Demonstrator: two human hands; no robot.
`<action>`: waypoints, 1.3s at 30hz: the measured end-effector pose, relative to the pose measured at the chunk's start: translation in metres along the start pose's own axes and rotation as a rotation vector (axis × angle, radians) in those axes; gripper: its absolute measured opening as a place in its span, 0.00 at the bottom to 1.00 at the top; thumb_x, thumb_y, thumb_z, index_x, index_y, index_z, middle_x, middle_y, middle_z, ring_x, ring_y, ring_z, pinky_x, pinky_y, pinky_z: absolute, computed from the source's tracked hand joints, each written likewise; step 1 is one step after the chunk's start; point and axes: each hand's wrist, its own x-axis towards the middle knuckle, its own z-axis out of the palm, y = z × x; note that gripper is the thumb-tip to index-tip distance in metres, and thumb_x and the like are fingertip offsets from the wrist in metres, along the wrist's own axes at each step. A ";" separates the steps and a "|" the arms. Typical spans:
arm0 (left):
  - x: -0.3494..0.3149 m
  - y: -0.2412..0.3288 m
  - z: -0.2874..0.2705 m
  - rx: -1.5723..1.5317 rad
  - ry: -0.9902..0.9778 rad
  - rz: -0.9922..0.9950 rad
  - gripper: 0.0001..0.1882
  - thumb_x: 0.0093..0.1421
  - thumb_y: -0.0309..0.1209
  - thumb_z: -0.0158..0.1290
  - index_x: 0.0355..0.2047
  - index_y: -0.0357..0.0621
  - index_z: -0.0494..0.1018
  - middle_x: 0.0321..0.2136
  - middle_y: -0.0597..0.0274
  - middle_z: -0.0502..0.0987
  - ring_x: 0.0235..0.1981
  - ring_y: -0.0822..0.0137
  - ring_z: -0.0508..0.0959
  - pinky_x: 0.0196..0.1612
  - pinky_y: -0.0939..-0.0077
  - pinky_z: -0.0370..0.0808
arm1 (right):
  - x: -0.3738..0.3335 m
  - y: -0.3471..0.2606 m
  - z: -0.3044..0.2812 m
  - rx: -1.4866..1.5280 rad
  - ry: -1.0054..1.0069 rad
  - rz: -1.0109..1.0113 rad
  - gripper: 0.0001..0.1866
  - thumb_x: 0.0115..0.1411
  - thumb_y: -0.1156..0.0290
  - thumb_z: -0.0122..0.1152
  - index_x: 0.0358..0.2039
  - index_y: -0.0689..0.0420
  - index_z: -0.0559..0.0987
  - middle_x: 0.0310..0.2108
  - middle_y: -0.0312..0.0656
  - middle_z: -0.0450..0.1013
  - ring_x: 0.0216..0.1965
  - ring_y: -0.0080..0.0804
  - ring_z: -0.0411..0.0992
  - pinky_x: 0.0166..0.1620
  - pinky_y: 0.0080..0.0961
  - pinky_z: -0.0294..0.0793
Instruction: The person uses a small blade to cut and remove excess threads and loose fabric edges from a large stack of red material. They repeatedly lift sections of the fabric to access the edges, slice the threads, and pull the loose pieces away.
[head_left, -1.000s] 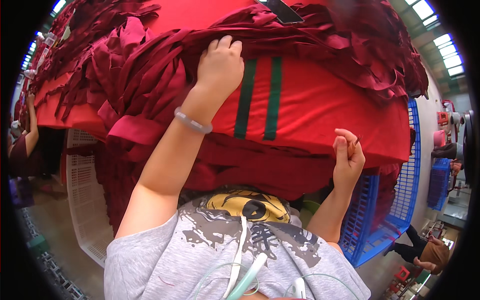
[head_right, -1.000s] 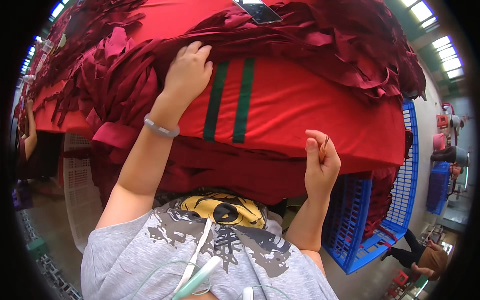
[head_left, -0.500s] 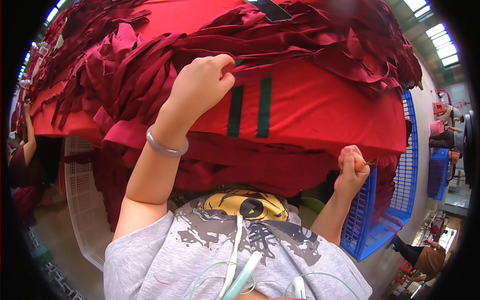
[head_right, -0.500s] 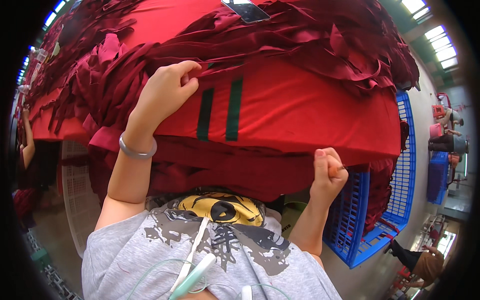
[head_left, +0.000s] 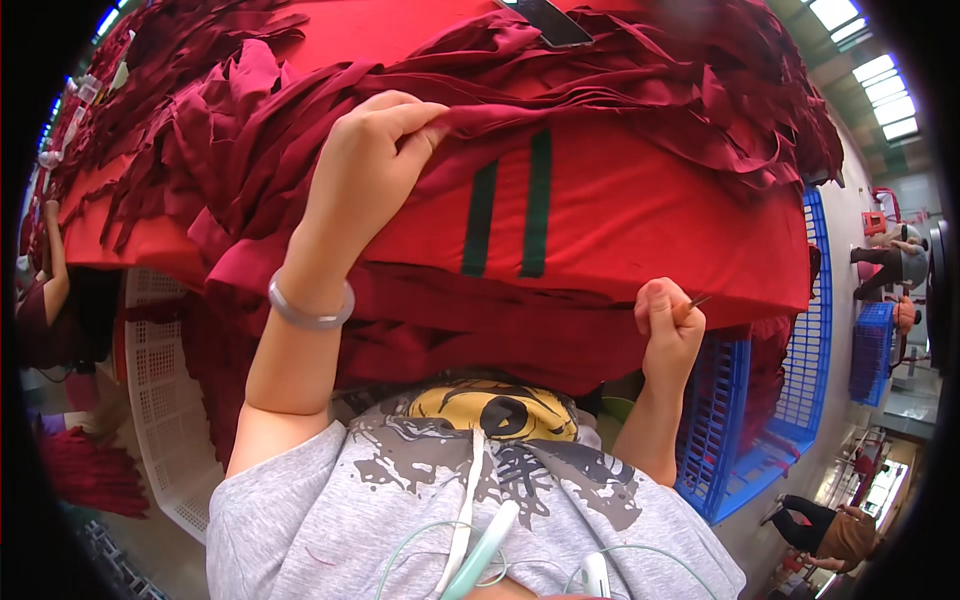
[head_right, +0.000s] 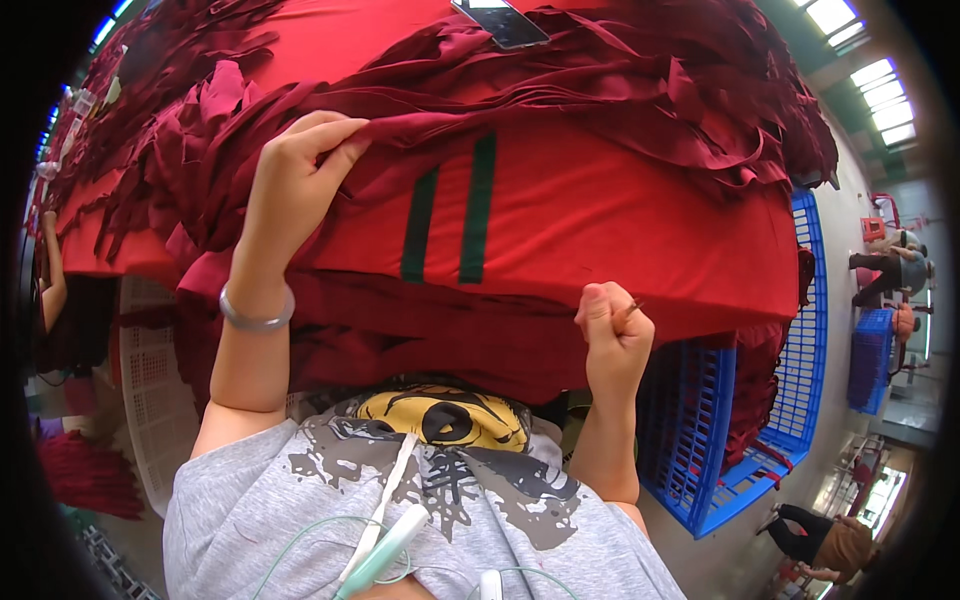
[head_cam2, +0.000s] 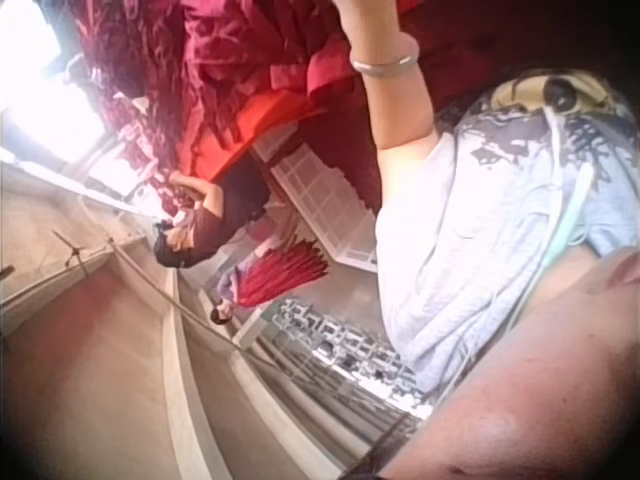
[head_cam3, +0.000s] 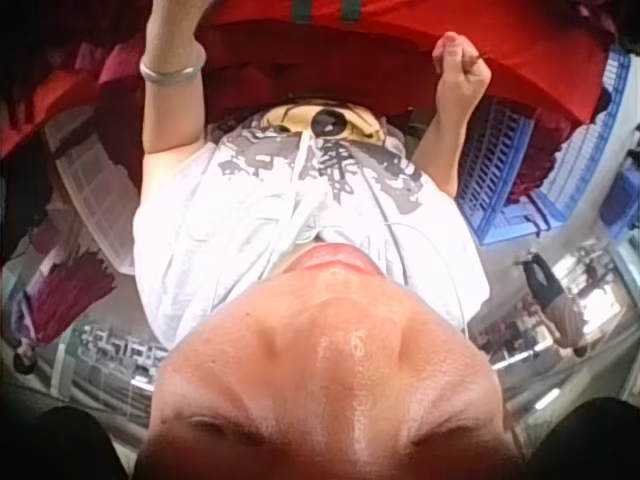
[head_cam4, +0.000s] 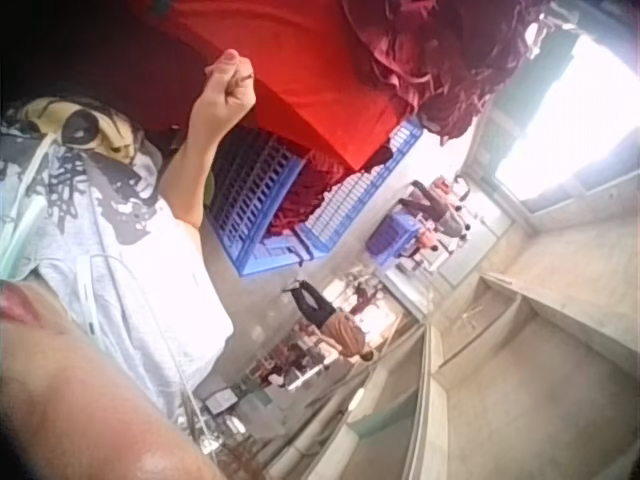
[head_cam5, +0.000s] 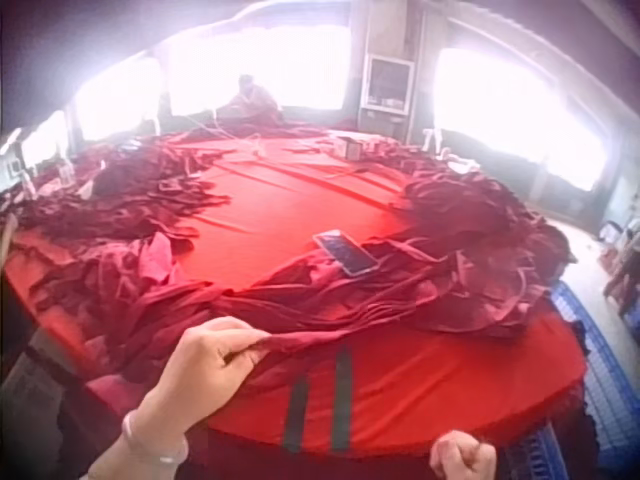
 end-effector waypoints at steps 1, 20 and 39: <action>-0.005 0.014 -0.007 -0.254 -0.086 -0.128 0.10 0.57 0.30 0.60 0.37 0.38 0.79 0.26 0.60 0.79 0.29 0.67 0.78 0.47 0.69 0.73 | 0.000 0.003 -0.003 0.085 0.055 0.056 0.18 0.68 0.70 0.52 0.20 0.61 0.73 0.20 0.36 0.68 0.17 0.17 0.59 0.21 0.16 0.55; -0.052 0.050 -0.083 -0.174 -0.848 -0.109 0.08 0.49 0.33 0.66 0.23 0.45 0.78 0.11 0.67 0.68 0.13 0.63 0.70 0.22 0.72 0.65 | 0.080 0.037 0.007 1.408 -0.178 0.144 0.14 0.63 0.60 0.56 0.45 0.53 0.75 0.31 0.40 0.70 0.20 0.23 0.61 0.18 0.20 0.57; -0.059 0.005 -0.050 0.121 -0.211 -0.277 0.02 0.57 0.22 0.55 0.30 0.35 0.76 0.26 0.64 0.72 0.27 0.68 0.74 0.31 0.78 0.69 | 0.122 0.074 -0.527 0.413 1.033 0.330 0.07 0.53 0.78 0.62 0.27 0.54 0.72 0.20 0.36 0.71 0.22 0.34 0.73 0.26 0.34 0.76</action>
